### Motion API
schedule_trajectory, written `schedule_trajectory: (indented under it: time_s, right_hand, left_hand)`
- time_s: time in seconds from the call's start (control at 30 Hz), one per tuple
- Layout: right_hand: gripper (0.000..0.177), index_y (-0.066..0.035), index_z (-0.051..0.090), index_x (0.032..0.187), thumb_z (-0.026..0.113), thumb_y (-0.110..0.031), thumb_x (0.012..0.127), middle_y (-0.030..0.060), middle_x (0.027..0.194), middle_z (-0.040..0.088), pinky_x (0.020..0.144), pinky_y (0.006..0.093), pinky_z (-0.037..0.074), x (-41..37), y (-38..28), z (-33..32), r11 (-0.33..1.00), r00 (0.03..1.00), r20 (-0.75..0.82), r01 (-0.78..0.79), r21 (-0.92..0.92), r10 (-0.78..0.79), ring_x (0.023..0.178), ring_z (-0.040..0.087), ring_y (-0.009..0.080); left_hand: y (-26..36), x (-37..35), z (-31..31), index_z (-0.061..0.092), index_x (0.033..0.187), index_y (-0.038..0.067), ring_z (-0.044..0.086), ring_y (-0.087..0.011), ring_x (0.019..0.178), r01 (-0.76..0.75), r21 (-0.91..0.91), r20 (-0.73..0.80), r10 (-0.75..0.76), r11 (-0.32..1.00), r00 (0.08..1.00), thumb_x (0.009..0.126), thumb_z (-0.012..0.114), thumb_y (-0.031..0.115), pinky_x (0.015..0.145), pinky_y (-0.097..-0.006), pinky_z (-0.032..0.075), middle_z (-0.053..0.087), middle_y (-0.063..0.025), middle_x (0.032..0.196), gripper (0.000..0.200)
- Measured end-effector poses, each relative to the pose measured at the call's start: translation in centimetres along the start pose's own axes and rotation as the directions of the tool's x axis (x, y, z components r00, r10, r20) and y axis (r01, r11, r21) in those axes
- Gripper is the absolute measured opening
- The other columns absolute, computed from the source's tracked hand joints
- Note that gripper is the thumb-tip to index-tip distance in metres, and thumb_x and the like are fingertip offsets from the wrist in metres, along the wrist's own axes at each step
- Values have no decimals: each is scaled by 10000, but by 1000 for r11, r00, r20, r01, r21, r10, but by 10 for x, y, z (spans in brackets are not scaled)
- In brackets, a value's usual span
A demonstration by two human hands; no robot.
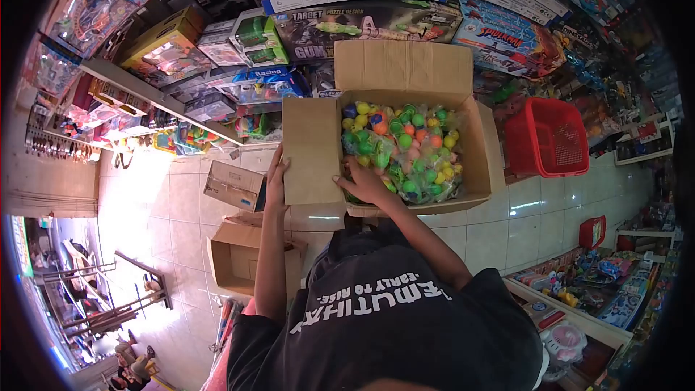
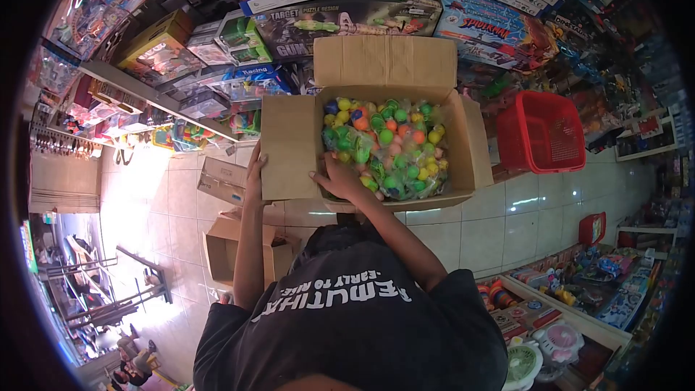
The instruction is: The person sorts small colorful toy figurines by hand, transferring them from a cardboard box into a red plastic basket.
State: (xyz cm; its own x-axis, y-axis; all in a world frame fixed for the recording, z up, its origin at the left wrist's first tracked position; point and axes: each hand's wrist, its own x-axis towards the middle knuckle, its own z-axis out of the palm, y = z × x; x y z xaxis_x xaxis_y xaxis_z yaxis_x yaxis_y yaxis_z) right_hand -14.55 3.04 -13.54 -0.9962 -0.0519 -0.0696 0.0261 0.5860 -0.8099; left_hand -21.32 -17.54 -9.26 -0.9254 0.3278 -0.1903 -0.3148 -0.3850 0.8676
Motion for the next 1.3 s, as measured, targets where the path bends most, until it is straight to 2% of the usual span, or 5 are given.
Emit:
schedule_trajectory:
  time_s: [0.17,0.23,0.5,0.87,1.3]
  right_hand:
    - [496,16,512,870,483,-477,834,193,749,585,628,415,440,0,-5,-6,980,982,144,-100,-170,125,720,586,333]
    - [478,5,533,808,496,-471,817,183,669,576,577,423,431,-1,-2,3,984,992,83,-84,-158,98,638,575,344]
    - [387,4,554,788,575,-381,761,170,645,580,557,411,441,-2,-2,15,981,994,-110,-23,-194,2,618,582,332]
    - [239,-27,538,894,633,-185,742,140,764,587,631,384,453,3,14,-42,999,993,-117,29,41,-24,739,596,284]
    - [502,-119,446,1103,689,-132,664,132,1057,490,780,397,396,35,64,-68,847,959,-12,245,-472,-285,973,492,314]
  left_hand:
    - [-50,6,-56,249,1350,18,439,-257,1153,53,433,101,-107,900,989,847,510,135,952,-328,356,415,-163,1277,578]
    - [-65,6,-53,245,1356,48,438,-298,1145,-281,923,249,148,262,957,842,530,154,952,-347,345,427,-188,1258,597]
    - [-82,17,18,492,1138,4,562,-209,948,-42,659,126,-55,751,991,870,518,248,807,-310,442,562,-131,1047,364]
    - [-76,13,36,436,1153,31,600,-217,857,-60,662,99,-8,747,995,883,470,203,702,-299,476,591,-148,1006,322]
    - [-81,-8,74,389,1244,108,573,-373,891,17,882,-114,179,471,977,867,435,191,727,-423,459,575,-200,1033,389]
